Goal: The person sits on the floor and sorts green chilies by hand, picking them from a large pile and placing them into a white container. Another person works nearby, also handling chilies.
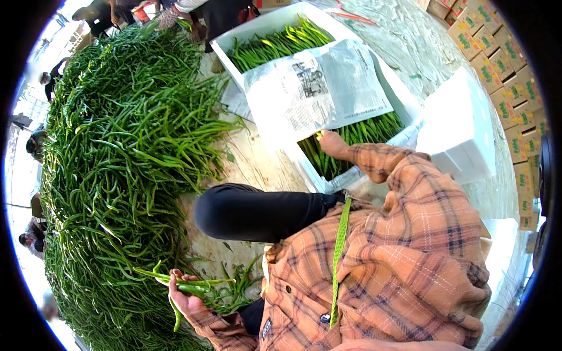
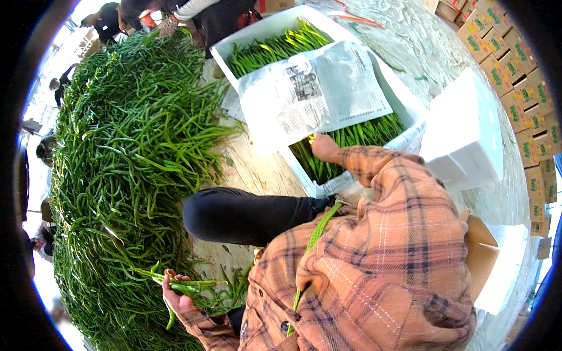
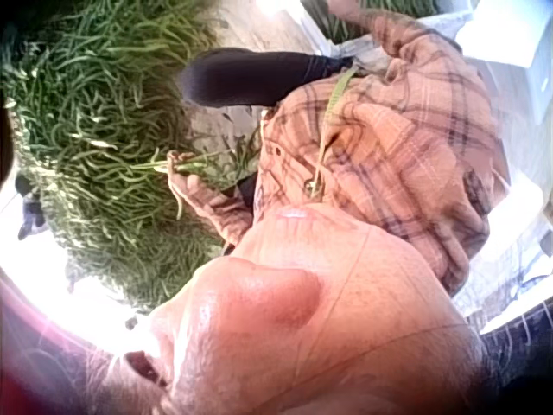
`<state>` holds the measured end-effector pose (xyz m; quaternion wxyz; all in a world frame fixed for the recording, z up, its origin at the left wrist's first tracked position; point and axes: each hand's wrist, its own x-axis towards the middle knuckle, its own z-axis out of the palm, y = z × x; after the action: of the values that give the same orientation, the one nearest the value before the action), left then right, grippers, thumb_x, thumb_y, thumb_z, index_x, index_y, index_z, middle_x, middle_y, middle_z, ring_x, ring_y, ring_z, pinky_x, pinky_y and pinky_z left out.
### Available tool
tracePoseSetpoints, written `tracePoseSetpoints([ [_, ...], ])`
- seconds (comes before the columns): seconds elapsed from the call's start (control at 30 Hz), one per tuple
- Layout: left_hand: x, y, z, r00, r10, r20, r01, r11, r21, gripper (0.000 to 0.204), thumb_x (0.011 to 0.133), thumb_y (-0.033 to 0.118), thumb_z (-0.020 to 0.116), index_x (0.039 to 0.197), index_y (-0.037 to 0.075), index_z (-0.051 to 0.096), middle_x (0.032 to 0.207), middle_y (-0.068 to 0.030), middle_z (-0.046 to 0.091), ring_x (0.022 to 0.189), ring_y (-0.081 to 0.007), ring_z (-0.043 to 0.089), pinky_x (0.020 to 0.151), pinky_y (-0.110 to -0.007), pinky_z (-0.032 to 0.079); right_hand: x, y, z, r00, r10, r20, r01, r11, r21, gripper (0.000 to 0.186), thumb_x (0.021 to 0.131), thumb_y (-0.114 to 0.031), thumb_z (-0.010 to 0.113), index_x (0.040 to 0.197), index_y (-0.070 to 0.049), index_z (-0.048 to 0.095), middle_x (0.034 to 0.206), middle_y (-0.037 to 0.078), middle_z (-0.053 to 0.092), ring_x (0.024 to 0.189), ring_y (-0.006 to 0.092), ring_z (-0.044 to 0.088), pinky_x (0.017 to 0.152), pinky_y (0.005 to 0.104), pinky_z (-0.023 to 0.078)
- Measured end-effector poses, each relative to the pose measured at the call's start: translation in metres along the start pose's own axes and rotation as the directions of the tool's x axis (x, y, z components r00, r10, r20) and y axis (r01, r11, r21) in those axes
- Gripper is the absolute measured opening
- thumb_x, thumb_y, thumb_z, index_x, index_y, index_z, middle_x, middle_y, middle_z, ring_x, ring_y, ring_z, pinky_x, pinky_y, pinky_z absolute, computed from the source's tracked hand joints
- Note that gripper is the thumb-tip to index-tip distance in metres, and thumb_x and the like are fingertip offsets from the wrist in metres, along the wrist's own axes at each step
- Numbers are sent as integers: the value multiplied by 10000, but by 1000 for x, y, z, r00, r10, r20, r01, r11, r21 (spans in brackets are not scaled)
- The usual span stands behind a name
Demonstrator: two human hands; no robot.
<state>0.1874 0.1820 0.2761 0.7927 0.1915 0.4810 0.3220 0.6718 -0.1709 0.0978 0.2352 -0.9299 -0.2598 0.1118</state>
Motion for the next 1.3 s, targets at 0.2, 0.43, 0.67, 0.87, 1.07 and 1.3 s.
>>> tracePoseSetpoints([
  [0.2, -2, -4, 4, 1000, -7, 14, 7, 1000, -31, 190, 889, 121, 565, 1078, 105, 571, 954, 8, 644, 695, -137, 565, 657, -334, 484, 25, -24, 40, 941, 266, 211, -273, 962, 5, 567, 823, -117, 517, 1321, 91, 342, 1045, 321, 585, 986, 430, 596, 818, 464, 501],
  [0.43, -17, 1, 13, 997, 65, 32, -65, 998, -7, 209, 888, 118, 567, 1096, 107, 569, 965, 5, 639, 704, -139, 566, 662, -335, 485, 6, -45, 18, 974, 1, -228, -81, 937, -339, 572, 820, -321, 557, 1291, -7, 474, 1344, 239, 439, 1270, 392, 391, 980, 540, 354],
  [0.67, -9, -12, 18, 1000, -13, 20, 13, 1000, -20, 229, 892, 133, 566, 1120, 111, 555, 953, 6, 627, 708, -144, 558, 675, -336, 476, 60, -35, 48, 856, -192, -480, 28, 945, -327, 518, 909, -382, 475, 1333, -85, 473, 1388, 185, 435, 1255, 376, 417, 1046, 519, 305],
  [0.87, 1, -4, 13, 996, 27, 87, -30, 999, 28, 226, 880, 143, 579, 1102, 107, 560, 912, 6, 633, 686, -137, 557, 674, -346, 478, 42, -22, 58, 929, -215, -300, 86, 917, -390, 546, 901, -401, 482, 1341, -78, 462, 1388, 191, 434, 1252, 381, 421, 1041, 524, 313],
  [1.07, -8, 14, -13, 996, 88, 31, -83, 988, -131, 233, 858, 121, 600, 1088, 122, 567, 940, 10, 640, 708, -150, 570, 693, -346, 486, 20, -19, 44, 960, -262, -96, 185, 856, -482, 574, 894, -419, 488, 1349, -71, 450, 1388, 196, 433, 1249, 386, 425, 1035, 529, 320],
  [1.3, -42, 30, -8, 974, 214, -72, -225, 945, -236, 240, 847, 89, 621, 1079, 84, 560, 917, -29, 639, 704, -166, 563, 687, -357, 484, 10, -45, 16, 966, 101, 238, 23, 884, -468, 552, 916, -421, 458, 1385, -131, 428, 1276, 208, 547, 1196, 393, 489, 1061, 533, 253],
])
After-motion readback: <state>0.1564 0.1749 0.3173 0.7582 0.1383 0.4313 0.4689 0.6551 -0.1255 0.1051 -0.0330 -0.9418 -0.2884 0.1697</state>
